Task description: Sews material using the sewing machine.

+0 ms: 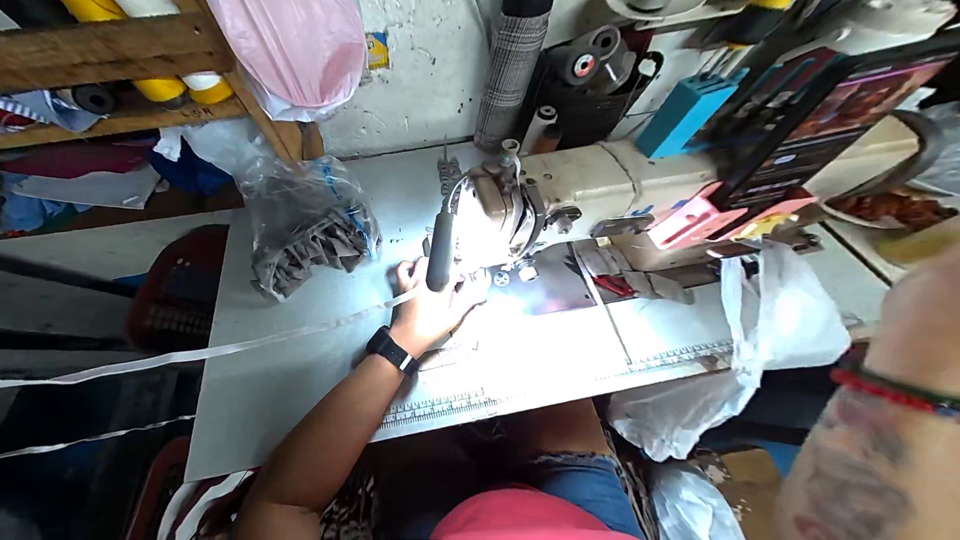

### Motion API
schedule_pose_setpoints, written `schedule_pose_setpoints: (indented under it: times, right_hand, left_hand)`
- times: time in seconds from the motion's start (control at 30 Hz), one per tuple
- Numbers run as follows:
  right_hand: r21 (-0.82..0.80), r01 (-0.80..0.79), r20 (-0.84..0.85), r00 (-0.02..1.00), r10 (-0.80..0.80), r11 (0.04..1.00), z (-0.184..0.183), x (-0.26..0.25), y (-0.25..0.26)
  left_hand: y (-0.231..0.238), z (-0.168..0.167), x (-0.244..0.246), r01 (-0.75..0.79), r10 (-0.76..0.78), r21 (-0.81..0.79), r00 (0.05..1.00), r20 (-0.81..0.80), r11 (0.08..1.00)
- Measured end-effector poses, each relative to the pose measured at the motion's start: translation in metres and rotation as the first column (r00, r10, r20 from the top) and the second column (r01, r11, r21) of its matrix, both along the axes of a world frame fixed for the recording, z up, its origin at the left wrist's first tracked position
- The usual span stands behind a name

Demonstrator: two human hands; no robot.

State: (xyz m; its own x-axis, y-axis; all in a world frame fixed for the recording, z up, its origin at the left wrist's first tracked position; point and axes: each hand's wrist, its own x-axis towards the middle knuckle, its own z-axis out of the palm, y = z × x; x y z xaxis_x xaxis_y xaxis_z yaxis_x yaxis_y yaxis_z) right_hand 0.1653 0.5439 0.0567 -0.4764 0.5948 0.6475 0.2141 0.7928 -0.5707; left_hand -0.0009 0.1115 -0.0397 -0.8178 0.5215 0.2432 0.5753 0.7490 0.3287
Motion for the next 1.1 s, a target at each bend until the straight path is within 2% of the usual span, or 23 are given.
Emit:
schedule_pose_setpoints:
  times: [0.07, 0.1, 0.17, 0.23, 0.33, 0.4, 0.47, 0.6, 0.7, 0.8, 0.87, 0.9, 0.97, 1.03, 1.1]
  right_hand:
    - [0.125, -0.245, -0.055, 0.966, 0.253, 0.961, -0.012, 0.012, -0.073]
    - [0.124, -0.413, -0.018, 0.908, 0.418, 0.902, -0.024, 0.006, -0.108]
    - [0.009, -0.652, 0.133, 0.752, 0.646, 0.758, -0.054, -0.026, -0.160]
    - [-0.129, -0.714, 0.317, 0.628, 0.711, 0.688, -0.073, -0.064, -0.192]
    - [-0.324, -0.603, 0.507, 0.540, 0.672, 0.729, -0.073, -0.105, -0.223]
    - [-0.369, -0.524, 0.535, 0.555, 0.637, 0.767, -0.070, -0.116, -0.235]
    - [-0.300, -0.546, 0.528, 0.588, 0.612, 0.783, -0.075, -0.115, -0.237]
    - [-0.200, -0.455, 0.603, 0.641, 0.475, 0.868, -0.064, -0.122, -0.233]
    - [-0.153, -0.455, 0.656, 0.617, 0.435, 0.877, -0.051, -0.124, -0.222]
    - [-0.046, -0.460, 0.572, 0.715, 0.401, 0.887, -0.057, -0.118, -0.211]
    - [-0.038, -0.331, 0.567, 0.770, 0.293, 0.943, -0.062, -0.117, -0.192]
    - [-0.051, -0.250, 0.550, 0.801, 0.236, 0.967, -0.064, -0.116, -0.179]
    - [-0.127, -0.127, 0.584, 0.792, 0.178, 0.984, -0.066, -0.116, -0.158]
    - [-0.262, -0.097, 0.632, 0.735, 0.247, 0.960, -0.065, -0.118, -0.146]
    - [-0.313, -0.143, 0.615, 0.723, 0.315, 0.939, -0.058, -0.116, -0.142]
  left_hand:
    - [-0.001, -0.003, -0.001, 0.023, -0.022, 0.063, 0.999, -0.023, 0.998]
    - [-0.001, -0.004, -0.002, 0.043, -0.040, 0.085, 0.999, -0.028, 0.995]
    - [-0.002, -0.006, -0.003, 0.061, -0.058, 0.073, 0.997, -0.043, 0.995]
    - [-0.003, -0.006, -0.002, 0.064, -0.058, 0.083, 0.996, -0.070, 0.994]
    - [-0.005, -0.004, 0.000, 0.033, -0.028, 0.106, 0.998, -0.055, 0.994]
    - [-0.005, -0.005, -0.001, 0.034, -0.027, 0.132, 0.998, -0.055, 0.991]
    - [-0.005, -0.006, -0.001, 0.031, -0.026, 0.127, 0.999, -0.045, 0.991]
    - [-0.003, -0.004, 0.000, 0.059, -0.048, 0.169, 0.997, -0.066, 0.984]
    - [-0.002, 0.001, 0.000, 0.082, -0.071, 0.181, 0.995, -0.069, 0.980]
    - [-0.004, 0.001, 0.000, 0.096, -0.086, 0.171, 0.994, -0.066, 0.981]
    - [-0.004, 0.004, -0.001, 0.130, -0.117, 0.166, 0.990, -0.084, 0.977]
    - [-0.003, 0.007, -0.001, 0.161, -0.146, 0.167, 0.985, -0.094, 0.973]
    - [0.001, 0.014, 0.003, 0.211, -0.193, 0.163, 0.974, -0.119, 0.964]
    - [0.005, 0.019, 0.010, 0.284, -0.246, 0.191, 0.948, -0.200, 0.940]
    - [0.010, 0.021, 0.020, 0.376, -0.328, 0.276, 0.923, -0.203, 0.885]
